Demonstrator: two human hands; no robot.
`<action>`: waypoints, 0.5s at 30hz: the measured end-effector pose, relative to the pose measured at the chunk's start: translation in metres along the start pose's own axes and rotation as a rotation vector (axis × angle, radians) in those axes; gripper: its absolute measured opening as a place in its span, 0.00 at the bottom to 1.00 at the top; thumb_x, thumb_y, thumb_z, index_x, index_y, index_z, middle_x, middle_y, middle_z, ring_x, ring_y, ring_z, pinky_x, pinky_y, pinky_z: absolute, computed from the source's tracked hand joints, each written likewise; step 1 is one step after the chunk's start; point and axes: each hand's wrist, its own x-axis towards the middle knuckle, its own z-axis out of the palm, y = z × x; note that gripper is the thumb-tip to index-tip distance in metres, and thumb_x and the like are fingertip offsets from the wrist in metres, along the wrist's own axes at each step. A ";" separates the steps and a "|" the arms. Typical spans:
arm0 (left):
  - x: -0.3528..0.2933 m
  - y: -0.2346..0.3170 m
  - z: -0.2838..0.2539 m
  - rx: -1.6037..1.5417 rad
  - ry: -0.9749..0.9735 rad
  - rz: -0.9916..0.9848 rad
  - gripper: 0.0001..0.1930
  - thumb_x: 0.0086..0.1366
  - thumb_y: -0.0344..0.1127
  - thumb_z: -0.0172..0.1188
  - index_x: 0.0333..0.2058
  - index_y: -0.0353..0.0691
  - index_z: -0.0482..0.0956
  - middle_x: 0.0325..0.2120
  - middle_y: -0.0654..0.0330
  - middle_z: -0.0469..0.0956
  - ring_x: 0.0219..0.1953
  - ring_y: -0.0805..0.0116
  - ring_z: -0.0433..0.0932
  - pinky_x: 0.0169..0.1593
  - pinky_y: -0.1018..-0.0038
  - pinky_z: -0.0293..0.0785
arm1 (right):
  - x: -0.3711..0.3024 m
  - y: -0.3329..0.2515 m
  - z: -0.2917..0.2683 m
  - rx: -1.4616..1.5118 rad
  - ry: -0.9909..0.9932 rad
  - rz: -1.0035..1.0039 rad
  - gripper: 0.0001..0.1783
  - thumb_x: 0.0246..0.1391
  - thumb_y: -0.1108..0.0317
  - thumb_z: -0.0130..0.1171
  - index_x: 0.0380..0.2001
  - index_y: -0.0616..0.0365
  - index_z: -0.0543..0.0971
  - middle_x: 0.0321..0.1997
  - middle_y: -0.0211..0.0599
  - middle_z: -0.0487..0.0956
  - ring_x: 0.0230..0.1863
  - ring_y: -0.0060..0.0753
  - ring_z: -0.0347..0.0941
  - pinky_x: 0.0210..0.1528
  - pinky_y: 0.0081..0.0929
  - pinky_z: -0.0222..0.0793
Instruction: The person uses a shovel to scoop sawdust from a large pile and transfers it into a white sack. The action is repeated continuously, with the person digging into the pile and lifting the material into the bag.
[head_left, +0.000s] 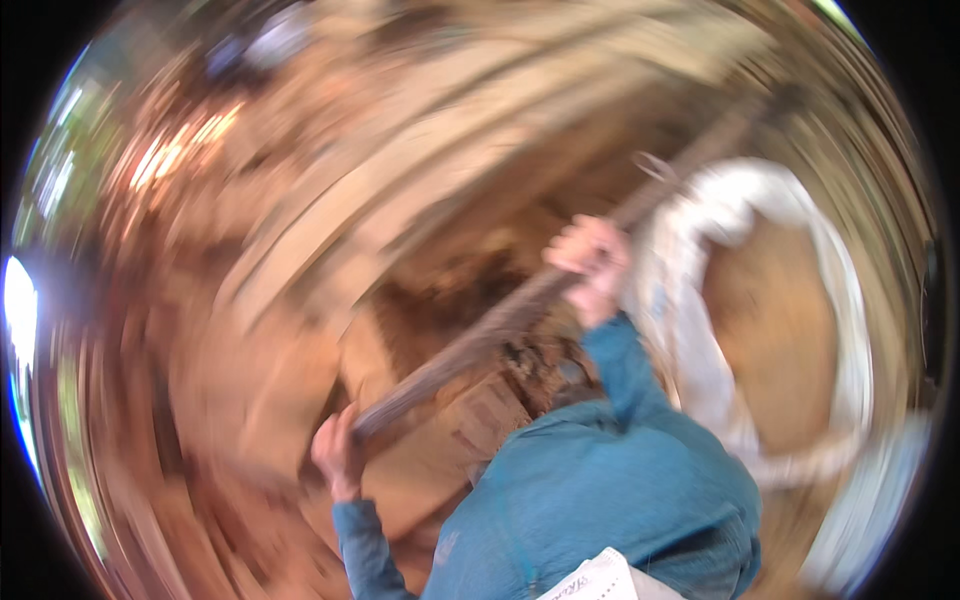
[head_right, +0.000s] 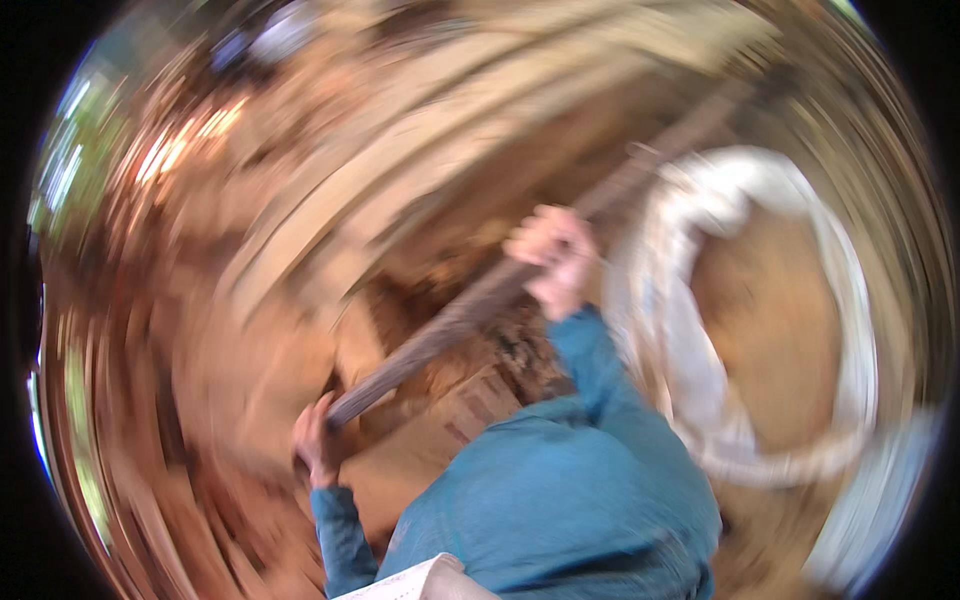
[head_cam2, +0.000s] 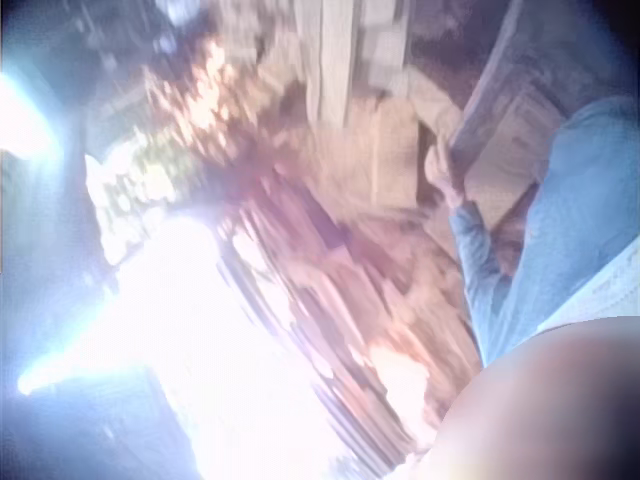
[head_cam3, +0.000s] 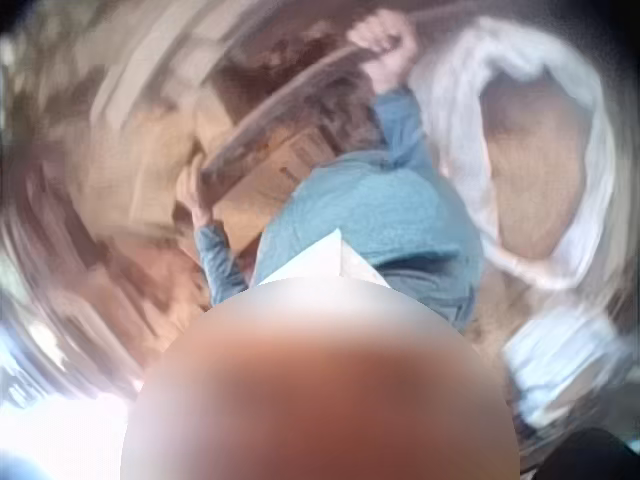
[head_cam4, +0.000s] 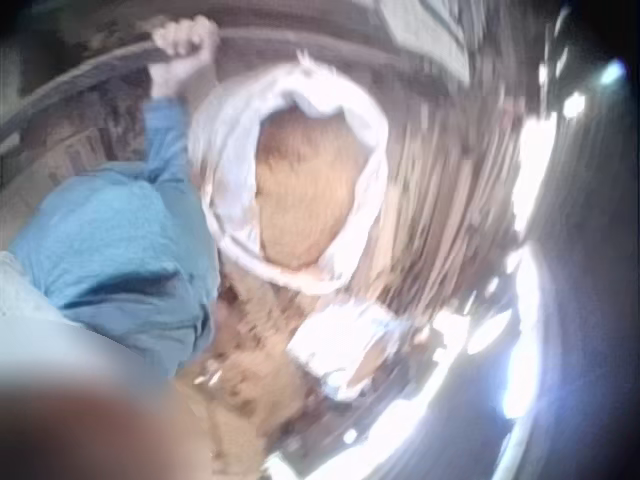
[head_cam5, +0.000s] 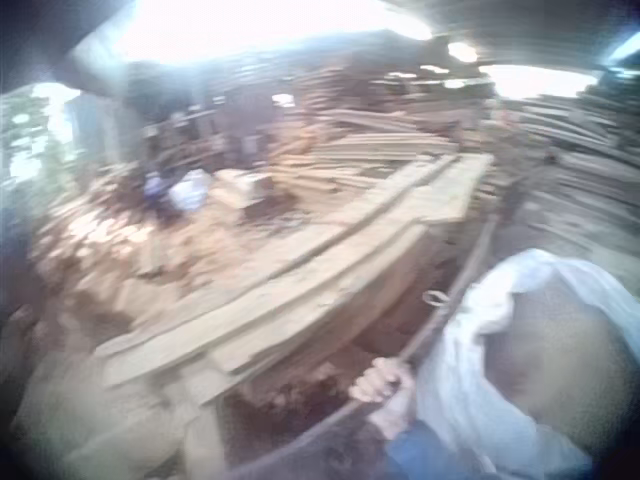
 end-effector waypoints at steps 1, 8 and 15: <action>-0.027 0.008 0.002 0.012 0.048 -0.075 0.25 0.45 0.24 0.64 0.45 0.52 0.81 0.28 0.60 0.77 0.33 0.58 0.79 0.38 0.64 0.76 | 0.005 0.012 0.003 0.017 -0.075 0.075 0.19 0.55 0.65 0.55 0.16 0.43 0.59 0.11 0.19 0.54 0.14 0.17 0.47 0.22 0.20 0.52; -0.200 0.049 -0.024 0.070 -0.050 -0.640 0.20 0.43 0.27 0.64 0.39 0.49 0.79 0.24 0.62 0.73 0.27 0.61 0.76 0.31 0.66 0.71 | 0.010 0.165 -0.002 -0.076 -0.155 0.604 0.19 0.66 0.60 0.48 0.19 0.46 0.61 0.13 0.21 0.54 0.16 0.20 0.50 0.29 0.24 0.56; -0.314 0.162 -0.061 0.159 -0.054 -1.110 0.19 0.40 0.30 0.67 0.37 0.48 0.79 0.26 0.60 0.76 0.29 0.57 0.78 0.33 0.64 0.74 | -0.044 0.295 -0.015 -0.170 -0.065 1.143 0.17 0.58 0.61 0.55 0.19 0.46 0.62 0.14 0.21 0.56 0.18 0.21 0.54 0.31 0.26 0.59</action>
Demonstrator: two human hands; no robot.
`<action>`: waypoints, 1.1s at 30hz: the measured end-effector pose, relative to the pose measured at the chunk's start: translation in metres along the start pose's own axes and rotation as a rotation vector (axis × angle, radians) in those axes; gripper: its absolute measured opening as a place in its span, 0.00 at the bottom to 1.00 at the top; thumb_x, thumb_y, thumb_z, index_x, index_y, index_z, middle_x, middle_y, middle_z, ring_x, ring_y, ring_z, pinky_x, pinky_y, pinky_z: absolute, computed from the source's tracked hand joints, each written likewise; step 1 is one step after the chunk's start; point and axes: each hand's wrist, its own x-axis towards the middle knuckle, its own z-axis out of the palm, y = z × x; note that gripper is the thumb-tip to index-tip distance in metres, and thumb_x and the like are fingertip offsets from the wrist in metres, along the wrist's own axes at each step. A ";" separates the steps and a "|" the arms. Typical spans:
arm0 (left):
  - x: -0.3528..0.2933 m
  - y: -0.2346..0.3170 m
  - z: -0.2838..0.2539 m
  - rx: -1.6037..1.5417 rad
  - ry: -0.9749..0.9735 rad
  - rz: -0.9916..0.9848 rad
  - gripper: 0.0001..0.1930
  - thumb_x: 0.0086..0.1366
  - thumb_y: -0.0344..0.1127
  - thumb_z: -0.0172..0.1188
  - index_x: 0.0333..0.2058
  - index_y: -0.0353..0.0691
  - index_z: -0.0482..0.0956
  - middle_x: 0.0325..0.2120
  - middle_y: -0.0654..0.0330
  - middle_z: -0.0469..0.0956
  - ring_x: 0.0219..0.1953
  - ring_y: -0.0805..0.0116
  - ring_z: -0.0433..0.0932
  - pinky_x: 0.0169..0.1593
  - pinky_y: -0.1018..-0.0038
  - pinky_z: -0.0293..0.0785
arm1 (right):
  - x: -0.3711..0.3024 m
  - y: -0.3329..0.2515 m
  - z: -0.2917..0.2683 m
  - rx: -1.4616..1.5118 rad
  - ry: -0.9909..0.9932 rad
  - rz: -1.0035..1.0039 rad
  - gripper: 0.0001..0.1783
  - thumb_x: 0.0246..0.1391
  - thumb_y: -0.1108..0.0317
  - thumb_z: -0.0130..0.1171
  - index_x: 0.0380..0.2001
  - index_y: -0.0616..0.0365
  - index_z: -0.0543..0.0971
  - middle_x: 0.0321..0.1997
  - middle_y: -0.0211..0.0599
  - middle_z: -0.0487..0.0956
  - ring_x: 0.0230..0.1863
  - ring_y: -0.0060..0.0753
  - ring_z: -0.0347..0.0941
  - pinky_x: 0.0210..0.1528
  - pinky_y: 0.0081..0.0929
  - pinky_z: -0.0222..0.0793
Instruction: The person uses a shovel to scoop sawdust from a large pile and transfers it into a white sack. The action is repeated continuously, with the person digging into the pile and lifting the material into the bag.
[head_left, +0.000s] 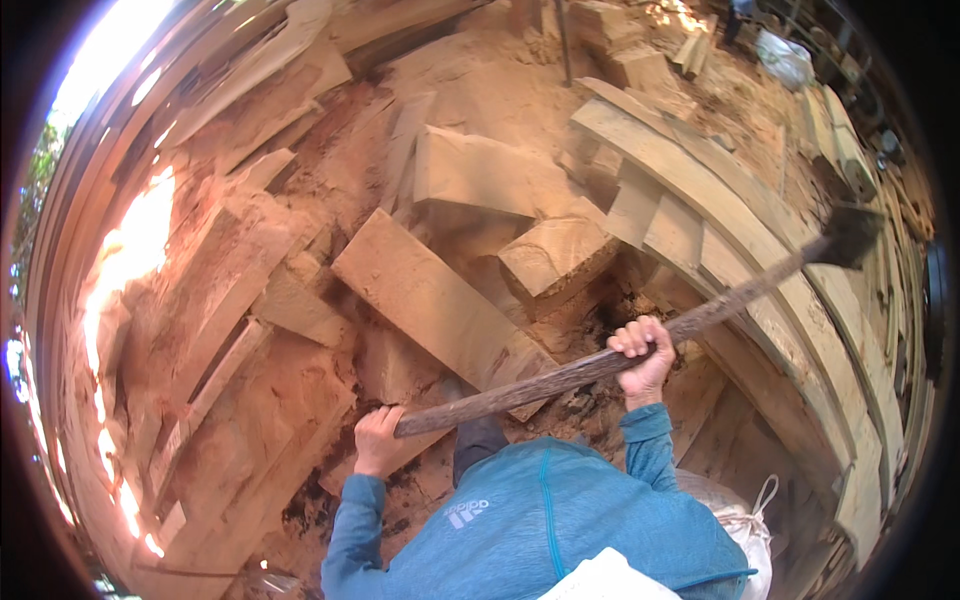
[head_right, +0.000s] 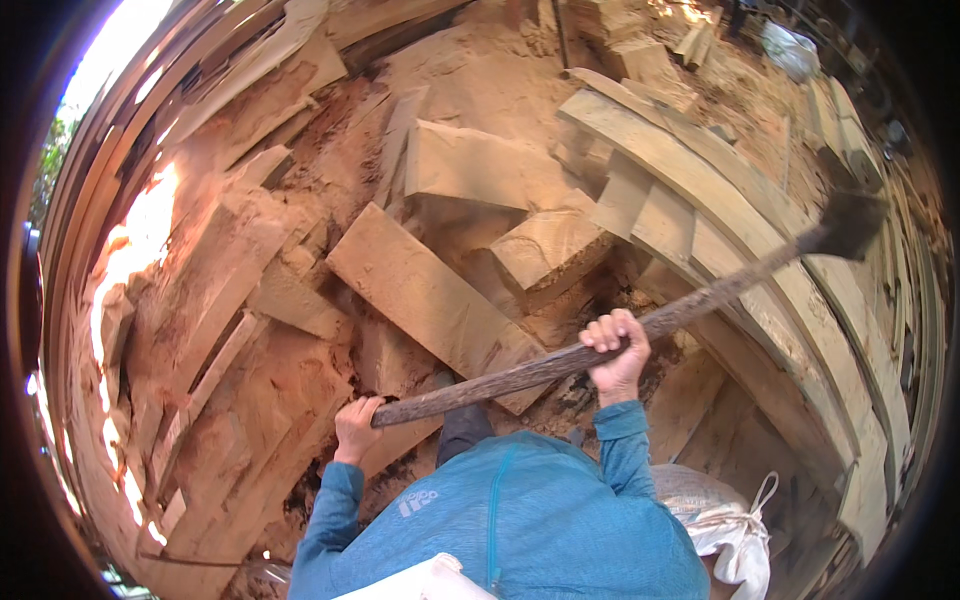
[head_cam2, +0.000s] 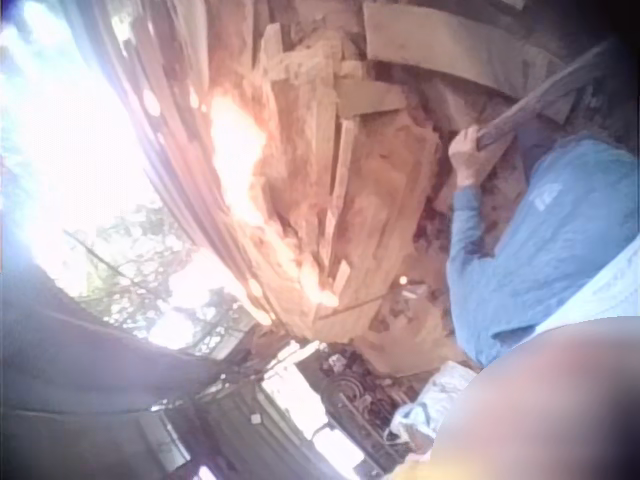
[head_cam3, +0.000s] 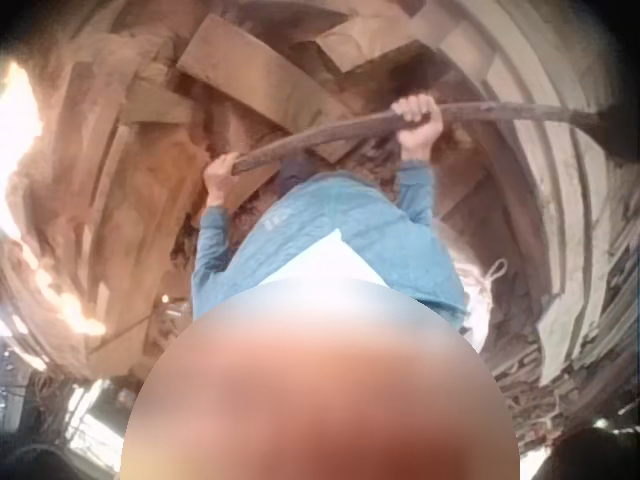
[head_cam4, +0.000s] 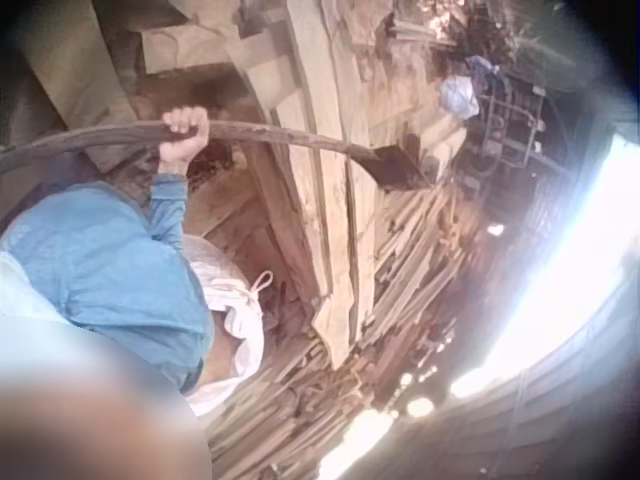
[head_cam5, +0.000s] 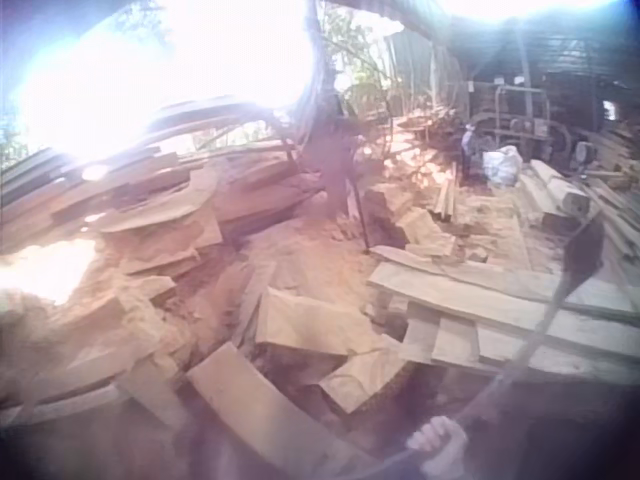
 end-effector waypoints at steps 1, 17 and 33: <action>-0.026 0.002 -0.005 0.007 -0.025 -0.087 0.20 0.40 0.31 0.67 0.37 0.48 0.79 0.27 0.60 0.77 0.30 0.57 0.78 0.34 0.64 0.74 | 0.008 0.015 0.002 0.008 0.005 0.093 0.17 0.57 0.61 0.55 0.19 0.46 0.62 0.14 0.21 0.56 0.18 0.21 0.55 0.31 0.27 0.60; -0.156 -0.067 -0.039 -0.097 -0.263 -0.902 0.14 0.48 0.26 0.65 0.36 0.42 0.76 0.24 0.46 0.78 0.28 0.42 0.78 0.31 0.57 0.73 | 0.159 0.356 0.036 -0.209 0.250 0.795 0.14 0.59 0.62 0.60 0.25 0.49 0.67 0.18 0.25 0.66 0.21 0.26 0.65 0.32 0.34 0.69; 0.007 -0.180 -0.067 -0.686 -0.468 -0.808 0.21 0.53 0.31 0.70 0.47 0.36 0.79 0.31 0.47 0.82 0.34 0.57 0.84 0.39 0.69 0.77 | 0.303 0.400 0.055 -0.863 0.460 0.511 0.09 0.55 0.69 0.59 0.26 0.60 0.71 0.19 0.34 0.70 0.19 0.31 0.71 0.22 0.33 0.73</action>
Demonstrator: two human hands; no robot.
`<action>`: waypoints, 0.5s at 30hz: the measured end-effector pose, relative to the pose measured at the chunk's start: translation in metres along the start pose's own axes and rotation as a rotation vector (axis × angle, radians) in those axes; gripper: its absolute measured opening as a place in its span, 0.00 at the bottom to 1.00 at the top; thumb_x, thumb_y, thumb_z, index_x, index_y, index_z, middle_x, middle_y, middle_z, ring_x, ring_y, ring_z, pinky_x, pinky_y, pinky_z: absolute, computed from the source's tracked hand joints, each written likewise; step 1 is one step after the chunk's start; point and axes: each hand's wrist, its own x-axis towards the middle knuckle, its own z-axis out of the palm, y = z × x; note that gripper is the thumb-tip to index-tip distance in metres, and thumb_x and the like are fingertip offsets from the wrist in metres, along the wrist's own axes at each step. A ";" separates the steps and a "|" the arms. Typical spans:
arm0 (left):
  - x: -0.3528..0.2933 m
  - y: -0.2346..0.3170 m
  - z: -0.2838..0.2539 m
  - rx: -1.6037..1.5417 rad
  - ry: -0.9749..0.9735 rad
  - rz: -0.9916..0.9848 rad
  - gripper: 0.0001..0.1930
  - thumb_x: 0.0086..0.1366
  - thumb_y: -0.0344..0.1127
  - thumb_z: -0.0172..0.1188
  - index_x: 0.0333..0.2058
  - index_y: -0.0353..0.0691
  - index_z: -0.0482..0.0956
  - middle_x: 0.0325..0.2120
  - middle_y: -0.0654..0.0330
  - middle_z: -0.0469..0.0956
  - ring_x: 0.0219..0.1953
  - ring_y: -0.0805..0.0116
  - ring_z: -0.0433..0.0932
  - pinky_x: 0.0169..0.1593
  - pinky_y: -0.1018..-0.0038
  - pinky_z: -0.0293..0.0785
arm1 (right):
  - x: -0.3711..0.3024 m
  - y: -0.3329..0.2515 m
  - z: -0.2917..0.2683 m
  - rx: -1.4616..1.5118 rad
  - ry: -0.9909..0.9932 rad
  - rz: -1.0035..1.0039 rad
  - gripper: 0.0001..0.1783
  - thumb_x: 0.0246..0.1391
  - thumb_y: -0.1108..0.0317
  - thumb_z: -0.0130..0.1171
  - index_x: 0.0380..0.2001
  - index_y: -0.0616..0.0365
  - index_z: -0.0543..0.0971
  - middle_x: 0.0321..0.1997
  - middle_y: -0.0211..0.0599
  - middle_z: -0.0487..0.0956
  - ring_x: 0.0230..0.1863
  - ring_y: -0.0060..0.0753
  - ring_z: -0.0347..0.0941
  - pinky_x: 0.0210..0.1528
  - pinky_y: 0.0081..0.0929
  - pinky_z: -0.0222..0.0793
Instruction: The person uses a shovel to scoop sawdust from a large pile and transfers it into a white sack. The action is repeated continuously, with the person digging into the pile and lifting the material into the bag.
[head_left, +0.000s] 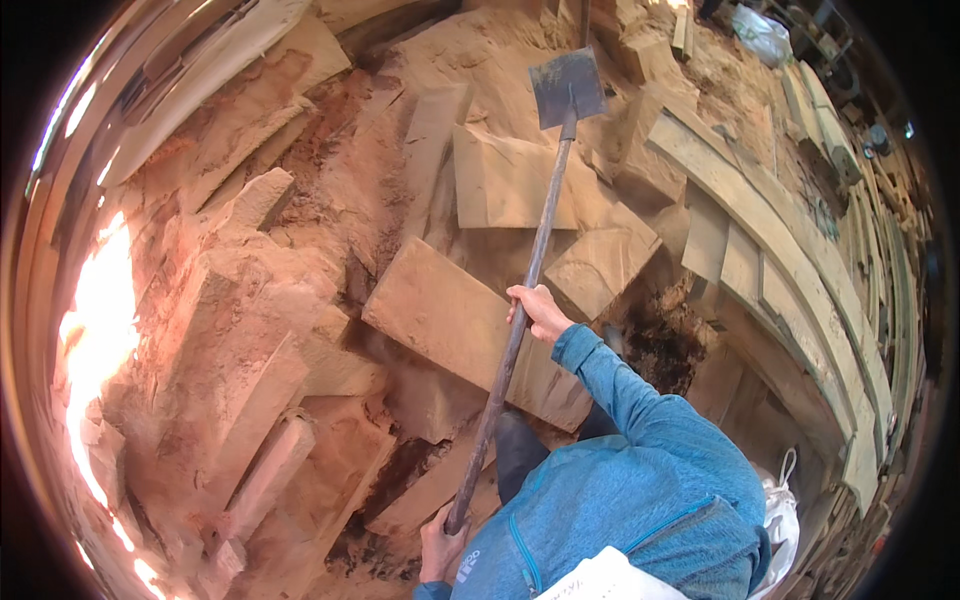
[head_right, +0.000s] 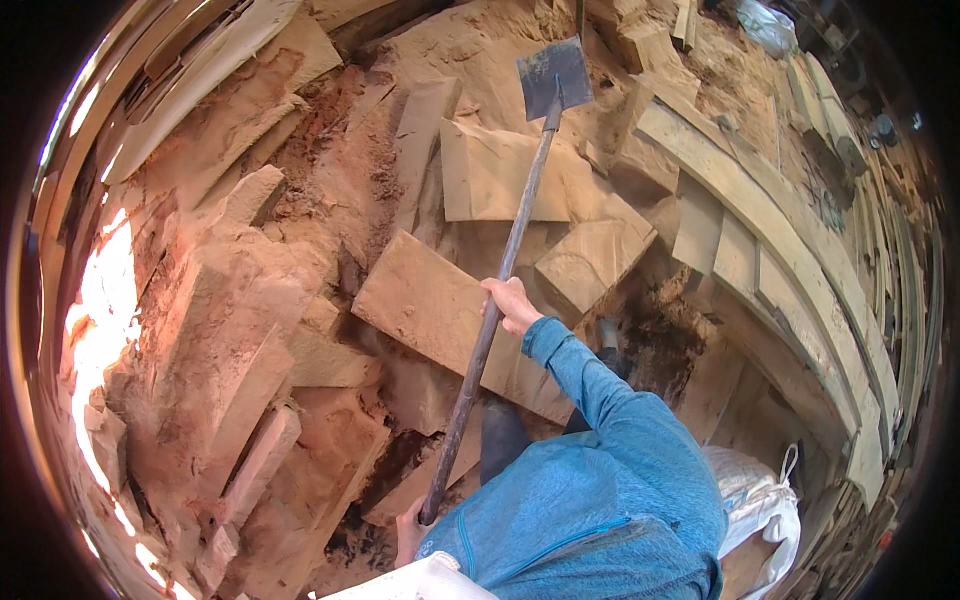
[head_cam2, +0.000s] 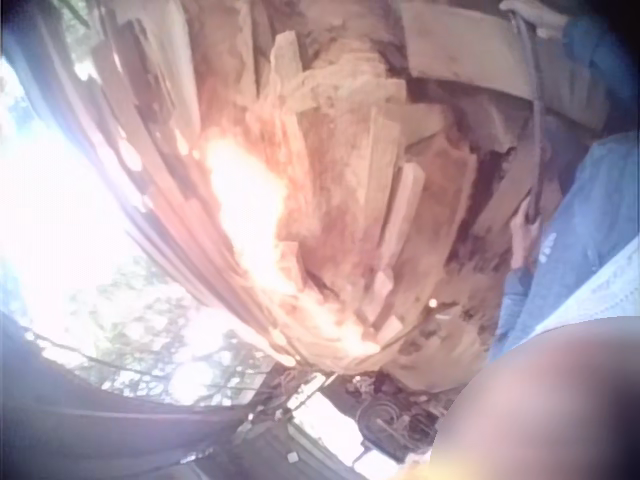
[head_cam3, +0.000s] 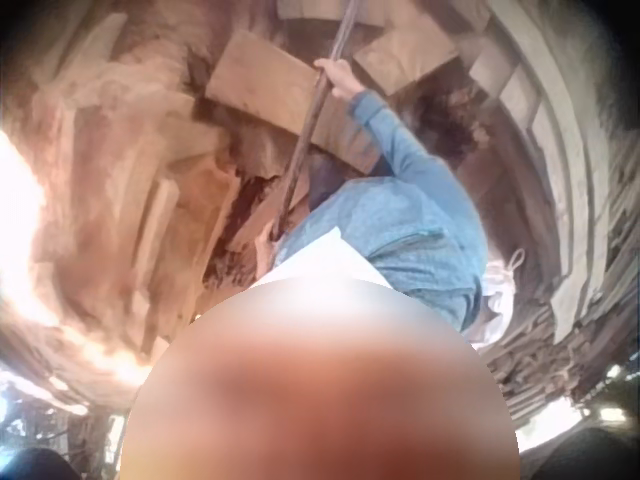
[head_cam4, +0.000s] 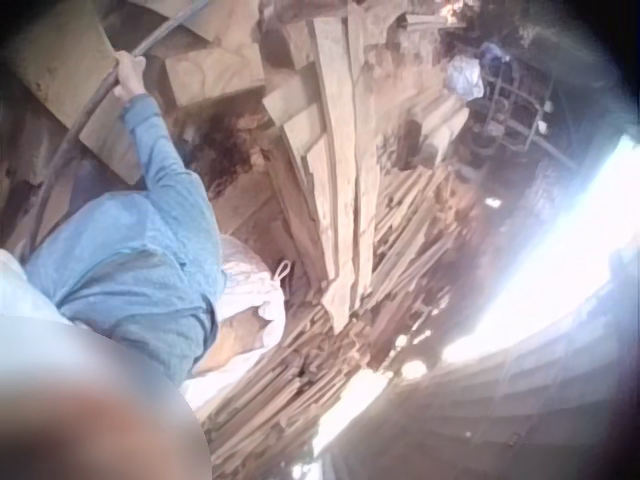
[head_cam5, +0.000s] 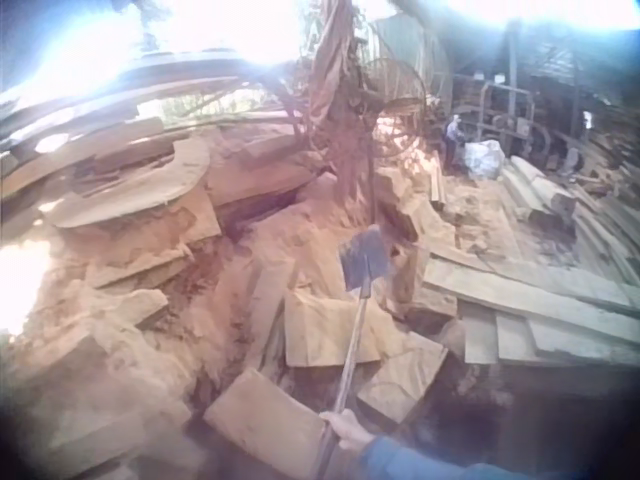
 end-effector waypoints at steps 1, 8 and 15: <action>0.007 0.007 0.005 -0.005 0.021 0.025 0.22 0.53 0.32 0.70 0.47 0.36 0.79 0.31 0.47 0.82 0.34 0.57 0.84 0.39 0.69 0.77 | 0.010 -0.008 0.001 -0.037 -0.001 -0.016 0.09 0.54 0.69 0.59 0.25 0.60 0.70 0.19 0.34 0.70 0.19 0.31 0.71 0.22 0.33 0.73; 0.052 0.101 0.048 -0.079 0.060 -0.041 0.21 0.56 0.36 0.70 0.47 0.35 0.78 0.27 0.49 0.80 0.30 0.60 0.82 0.38 0.68 0.76 | 0.080 -0.068 0.009 -0.120 -0.065 -0.134 0.09 0.49 0.71 0.58 0.26 0.63 0.69 0.19 0.38 0.69 0.18 0.35 0.70 0.20 0.36 0.71; 0.112 0.208 0.106 -0.221 -0.171 -0.209 0.27 0.60 0.37 0.67 0.56 0.36 0.70 0.35 0.50 0.81 0.38 0.61 0.81 0.44 0.67 0.76 | 0.159 -0.131 -0.030 -0.162 -0.221 -0.042 0.08 0.48 0.73 0.59 0.24 0.58 0.68 0.18 0.33 0.69 0.17 0.32 0.71 0.19 0.35 0.73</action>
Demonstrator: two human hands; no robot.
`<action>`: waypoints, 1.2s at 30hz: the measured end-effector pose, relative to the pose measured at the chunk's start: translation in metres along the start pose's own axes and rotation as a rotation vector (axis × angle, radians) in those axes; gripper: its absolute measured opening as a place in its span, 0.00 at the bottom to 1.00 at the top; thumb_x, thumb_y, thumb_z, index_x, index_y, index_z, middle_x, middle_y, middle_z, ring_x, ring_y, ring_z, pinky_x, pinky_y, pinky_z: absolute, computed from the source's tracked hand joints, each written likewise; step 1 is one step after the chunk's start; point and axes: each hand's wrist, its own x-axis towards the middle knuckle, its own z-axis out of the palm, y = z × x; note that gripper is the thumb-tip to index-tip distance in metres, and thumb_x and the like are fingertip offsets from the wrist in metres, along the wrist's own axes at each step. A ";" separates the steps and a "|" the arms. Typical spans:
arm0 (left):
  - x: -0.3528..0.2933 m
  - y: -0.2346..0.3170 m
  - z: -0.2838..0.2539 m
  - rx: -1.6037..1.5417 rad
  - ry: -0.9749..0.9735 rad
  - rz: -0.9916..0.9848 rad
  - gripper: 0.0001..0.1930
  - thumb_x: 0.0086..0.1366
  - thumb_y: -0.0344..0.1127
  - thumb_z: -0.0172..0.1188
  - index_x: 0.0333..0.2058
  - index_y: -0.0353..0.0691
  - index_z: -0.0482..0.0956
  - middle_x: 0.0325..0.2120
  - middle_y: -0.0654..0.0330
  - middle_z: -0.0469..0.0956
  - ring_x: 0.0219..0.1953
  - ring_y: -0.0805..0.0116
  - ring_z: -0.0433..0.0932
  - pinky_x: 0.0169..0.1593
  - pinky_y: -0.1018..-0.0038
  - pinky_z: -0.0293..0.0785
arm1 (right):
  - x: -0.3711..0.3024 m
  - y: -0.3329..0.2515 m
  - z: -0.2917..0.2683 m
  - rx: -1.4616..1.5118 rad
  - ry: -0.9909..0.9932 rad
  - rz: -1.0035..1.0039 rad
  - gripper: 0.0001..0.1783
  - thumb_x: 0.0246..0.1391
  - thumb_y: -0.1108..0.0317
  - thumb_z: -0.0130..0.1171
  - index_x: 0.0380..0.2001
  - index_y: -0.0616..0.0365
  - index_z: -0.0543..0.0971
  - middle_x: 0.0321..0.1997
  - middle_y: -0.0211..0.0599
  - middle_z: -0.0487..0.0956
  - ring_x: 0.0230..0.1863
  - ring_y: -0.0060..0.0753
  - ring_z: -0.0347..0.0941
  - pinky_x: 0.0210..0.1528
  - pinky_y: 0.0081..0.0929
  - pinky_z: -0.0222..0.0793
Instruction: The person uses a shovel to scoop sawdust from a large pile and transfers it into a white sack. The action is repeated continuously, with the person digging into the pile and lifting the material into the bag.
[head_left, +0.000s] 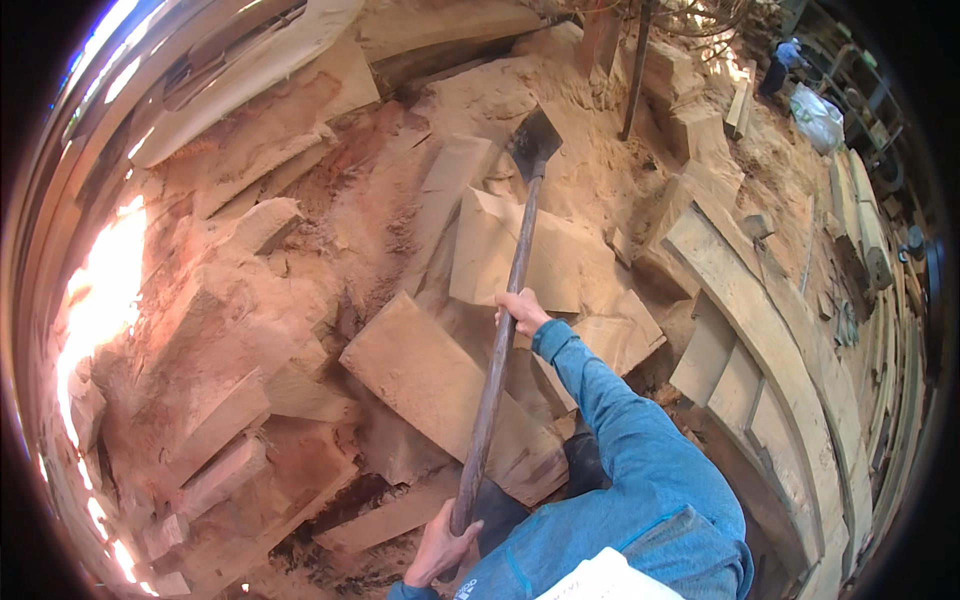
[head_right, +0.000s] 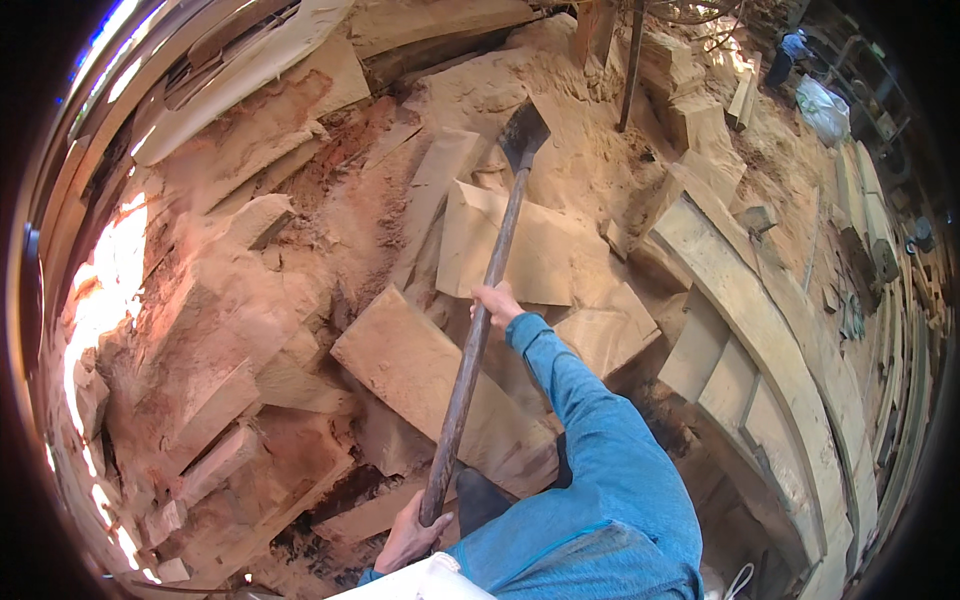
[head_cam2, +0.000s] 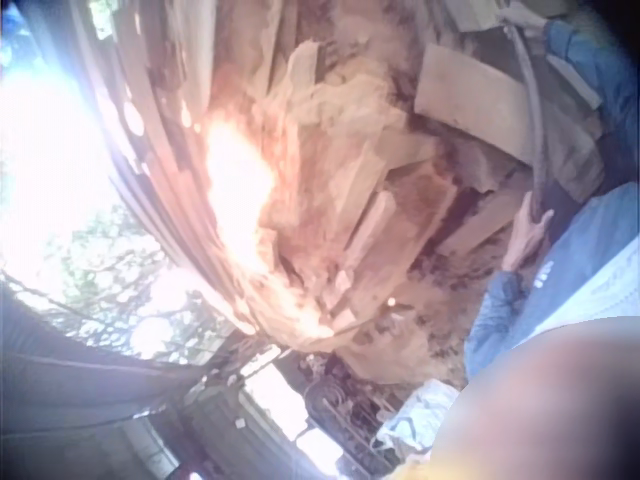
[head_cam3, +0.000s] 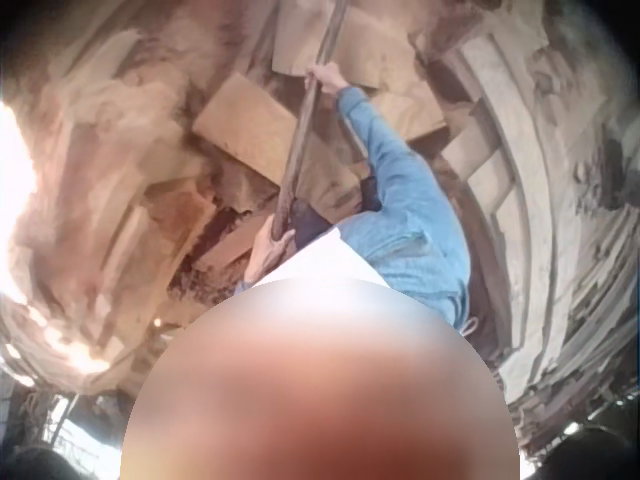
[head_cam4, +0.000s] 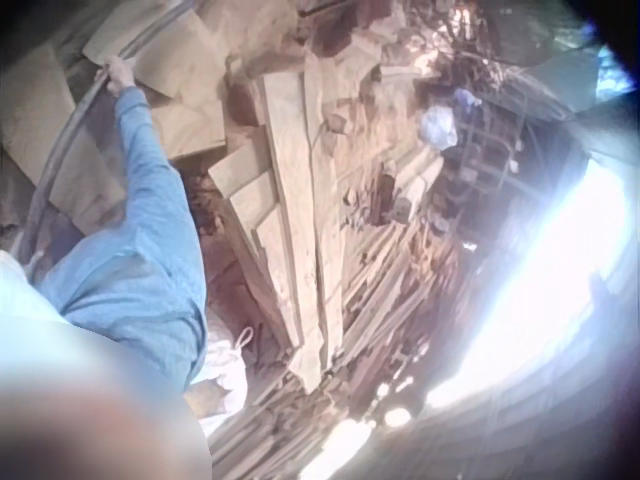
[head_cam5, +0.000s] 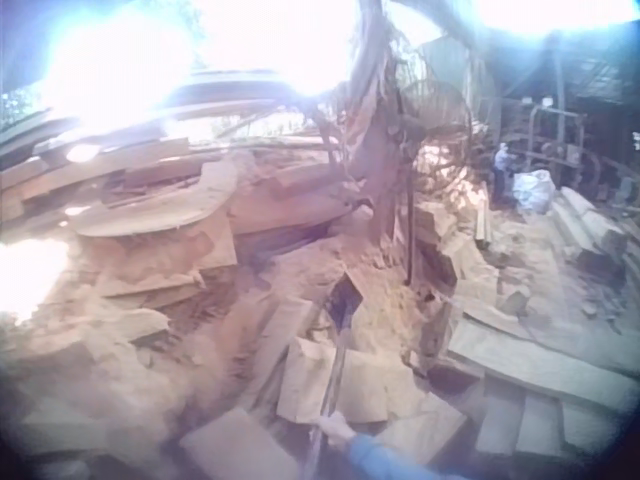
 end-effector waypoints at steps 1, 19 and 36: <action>0.004 0.006 0.011 -0.003 0.006 0.045 0.28 0.60 0.37 0.67 0.57 0.36 0.69 0.38 0.49 0.81 0.41 0.61 0.80 0.47 0.67 0.75 | 0.005 -0.002 -0.011 0.002 -0.016 0.049 0.08 0.48 0.74 0.59 0.24 0.58 0.68 0.18 0.33 0.68 0.17 0.32 0.71 0.19 0.35 0.73; 0.019 0.014 0.077 -0.693 -0.416 -0.058 0.33 0.62 0.36 0.64 0.65 0.43 0.61 0.26 0.66 0.67 0.17 0.79 0.63 0.20 0.80 0.60 | -0.012 -0.020 -0.090 -0.249 0.114 -0.303 0.24 0.48 0.66 0.63 0.39 0.68 0.62 0.26 0.42 0.73 0.19 0.32 0.74 0.18 0.32 0.71; 0.095 0.056 0.134 -1.576 -0.870 -0.002 0.24 0.75 0.49 0.47 0.65 0.51 0.59 0.18 0.68 0.58 0.14 0.83 0.55 0.15 0.85 0.58 | 0.061 -0.074 -0.048 -0.214 -0.032 -0.294 0.26 0.55 0.74 0.55 0.51 0.64 0.54 0.24 0.42 0.71 0.16 0.33 0.71 0.14 0.35 0.72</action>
